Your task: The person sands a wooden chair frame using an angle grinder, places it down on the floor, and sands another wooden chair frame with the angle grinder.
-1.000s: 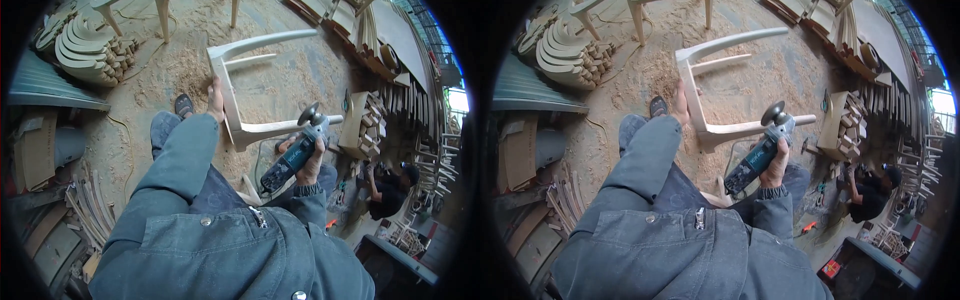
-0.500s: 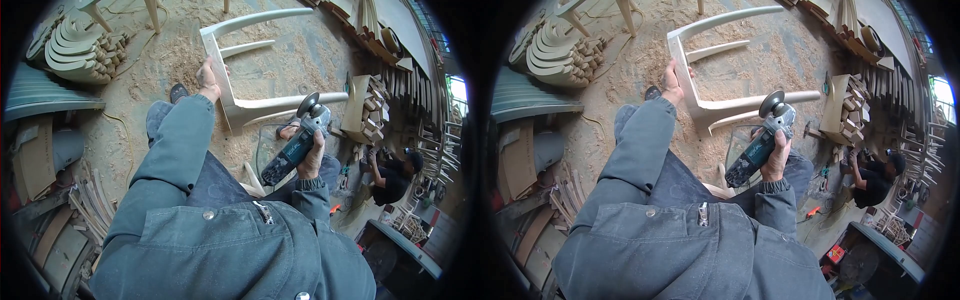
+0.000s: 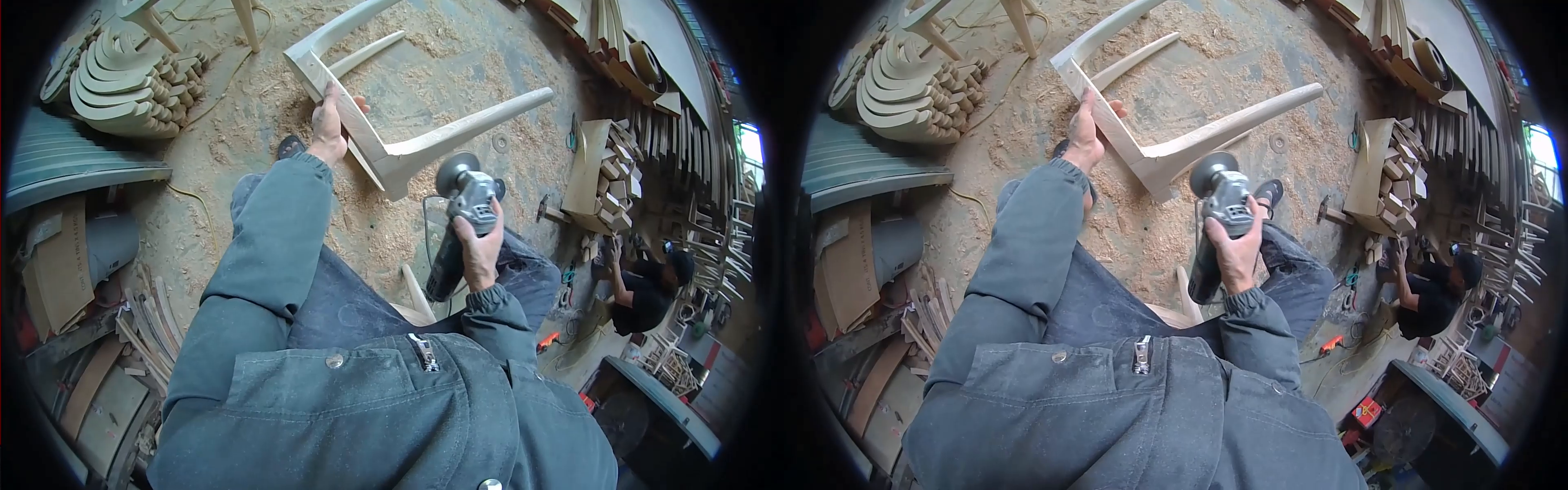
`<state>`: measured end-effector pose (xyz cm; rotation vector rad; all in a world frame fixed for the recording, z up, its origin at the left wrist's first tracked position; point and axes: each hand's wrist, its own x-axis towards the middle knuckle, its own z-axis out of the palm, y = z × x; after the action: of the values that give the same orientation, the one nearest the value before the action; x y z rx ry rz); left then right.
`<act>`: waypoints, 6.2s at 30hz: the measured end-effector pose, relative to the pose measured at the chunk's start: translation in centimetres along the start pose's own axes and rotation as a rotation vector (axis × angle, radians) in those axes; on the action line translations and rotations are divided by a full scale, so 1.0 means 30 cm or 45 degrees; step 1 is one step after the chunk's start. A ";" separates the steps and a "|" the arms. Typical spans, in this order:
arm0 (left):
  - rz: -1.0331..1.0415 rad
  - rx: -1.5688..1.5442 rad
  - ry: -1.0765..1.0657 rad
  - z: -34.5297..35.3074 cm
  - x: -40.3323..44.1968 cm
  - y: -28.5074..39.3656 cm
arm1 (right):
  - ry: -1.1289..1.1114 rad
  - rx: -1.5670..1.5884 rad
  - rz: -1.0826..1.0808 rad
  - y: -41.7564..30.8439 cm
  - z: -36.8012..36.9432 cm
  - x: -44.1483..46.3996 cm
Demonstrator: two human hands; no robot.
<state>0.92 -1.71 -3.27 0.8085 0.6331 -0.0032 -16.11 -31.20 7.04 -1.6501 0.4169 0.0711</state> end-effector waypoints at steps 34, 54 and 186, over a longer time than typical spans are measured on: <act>-0.200 -0.540 0.031 0.310 -0.039 -0.201 | 0.373 0.182 0.066 0.045 -0.007 -0.001; -0.612 -0.349 -0.405 0.350 -0.107 -0.332 | 0.334 -0.084 -0.006 -0.021 -0.031 0.158; -0.415 -0.056 -0.243 0.368 -0.083 -0.353 | 0.421 0.997 0.455 0.169 -0.264 0.191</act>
<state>2.20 -17.15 -3.39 0.6461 0.5754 -0.3585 -13.92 -40.53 1.62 -0.7997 0.8643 -0.0934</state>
